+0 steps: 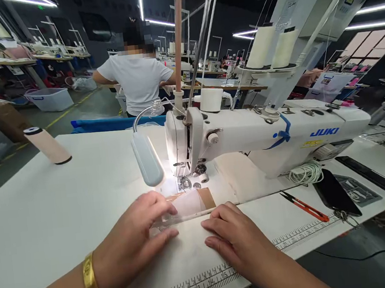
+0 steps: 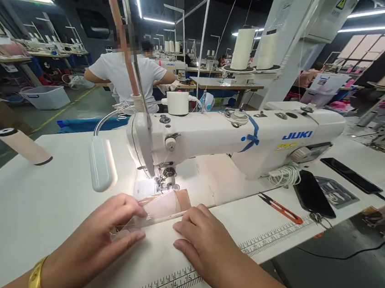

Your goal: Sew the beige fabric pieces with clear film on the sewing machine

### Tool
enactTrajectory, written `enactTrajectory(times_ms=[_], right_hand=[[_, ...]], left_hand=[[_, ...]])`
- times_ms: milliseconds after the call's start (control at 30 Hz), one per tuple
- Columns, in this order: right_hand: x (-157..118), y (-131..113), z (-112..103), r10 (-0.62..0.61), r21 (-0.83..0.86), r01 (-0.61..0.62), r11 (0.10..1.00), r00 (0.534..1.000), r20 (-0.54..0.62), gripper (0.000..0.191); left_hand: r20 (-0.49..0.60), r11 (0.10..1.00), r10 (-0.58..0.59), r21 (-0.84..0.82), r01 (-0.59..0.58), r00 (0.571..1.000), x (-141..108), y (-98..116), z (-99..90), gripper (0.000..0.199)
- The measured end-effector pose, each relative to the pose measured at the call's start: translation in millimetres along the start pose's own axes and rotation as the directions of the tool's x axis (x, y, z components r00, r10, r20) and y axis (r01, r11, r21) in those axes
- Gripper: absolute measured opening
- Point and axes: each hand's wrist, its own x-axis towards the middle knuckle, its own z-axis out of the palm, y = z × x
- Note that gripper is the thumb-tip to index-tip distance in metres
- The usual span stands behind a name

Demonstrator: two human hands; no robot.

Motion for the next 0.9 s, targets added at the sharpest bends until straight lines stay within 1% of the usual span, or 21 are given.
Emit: enactTrajectory(times_ms=[67,133,200,367,433,467,500,533,567,600,633,667,700,733,767,800,833,900], right_hand=[[0.3,0.8,2.6,-0.004,0.003,0.004,1.0,1.0,-0.01,0.019],[-0.7,2.2,4.7,-0.011,0.014,0.011,1.0,1.0,-0.028,0.018],[-2.5,3.8,7.4,-0.029,0.018,0.03,0.999,0.998,-0.048,0.018],[-5.2,6.6,14.1,-0.084,-0.002,0.084,0.996,0.993,-0.08,0.018],[-4.9,5.4,10.3,-0.097,0.022,0.099,0.995,0.993,-0.072,0.017],[-4.4,3.6,5.5,-0.095,0.059,0.098,0.993,0.995,-0.042,0.015],[-3.4,1.1,-1.1,-0.08,0.113,0.08,0.99,0.997,-0.003,0.015],[-1.6,-2.2,-9.2,-0.046,0.177,0.039,0.983,0.998,0.031,0.016],[1.2,-6.0,-17.9,0.0,0.248,-0.017,0.969,0.998,0.069,0.018],[5.2,-9.8,-26.3,0.055,0.316,-0.079,0.945,0.995,0.084,0.019],[10.5,-13.3,-33.4,0.107,0.382,-0.139,0.914,0.989,0.103,0.02],[17.1,-16.0,-38.1,0.127,0.45,-0.185,0.874,0.98,0.155,0.027],[24.8,-17.6,-40.1,0.123,0.516,-0.228,0.826,0.966,0.229,0.036],[33.0,-17.9,-38.9,0.094,0.579,-0.274,0.767,0.942,0.322,0.045],[41.3,-16.8,-34.8,0.052,0.635,-0.316,0.704,0.916,0.398,0.052],[49.3,-14.7,-28.4,0.037,0.673,-0.361,0.645,0.895,0.444,0.056],[56.4,-12.0,-20.6,0.048,0.694,-0.4,0.598,0.883,0.467,0.056],[66.9,-6.1,-4.3,0.125,0.689,-0.419,0.591,0.892,0.435,0.049]], left_hand=[[0.053,0.999,0.045,-0.024,-0.043,0.998,-1.4,1.7,5.0,0.011],[0.074,0.998,0.022,-0.053,-0.018,0.997,-0.6,1.7,8.9,0.019],[0.083,0.995,-0.042,-0.092,0.05,0.996,2.3,0.2,10.3,0.025],[0.093,0.946,-0.194,-0.245,0.211,0.977,11.8,-5.1,5.6,0.026],[0.104,0.928,-0.241,-0.267,0.26,0.965,13.0,-2.1,0.9,0.028],[0.122,0.925,-0.249,-0.265,0.273,0.961,12.7,2.1,-2.5,0.029],[0.149,0.925,-0.241,-0.262,0.273,0.959,12.0,8.1,-6.8,0.029],[0.199,0.925,-0.219,-0.269,0.268,0.955,11.1,15.8,-11.9,0.029],[0.271,0.92,-0.188,-0.288,0.266,0.944,10.2,24.4,-17.5,0.028],[0.353,0.91,-0.153,-0.314,0.27,0.923,9.8,33.1,-23.3,0.026],[0.434,0.896,-0.12,-0.34,0.286,0.893,10.2,41.0,-29.1,0.023],[0.488,0.886,-0.092,-0.357,0.294,0.868,11.7,47.0,-34.3,0.02],[0.51,0.885,-0.072,-0.364,0.291,0.857,14.3,50.4,-38.7,0.019],[0.505,0.891,-0.06,-0.362,0.275,0.861,17.7,50.8,-42.1,0.019],[0.479,0.902,-0.054,-0.354,0.249,0.876,21.7,48.5,-44.2,0.021],[0.445,0.911,-0.057,-0.344,0.23,0.894,25.7,43.8,-45.1,0.024],[0.407,0.916,-0.071,-0.334,0.221,0.91,29.3,37.4,-45.0,0.027],[0.348,0.916,-0.122,-0.322,0.24,0.93,34.1,23.3,-42.4,0.031]])
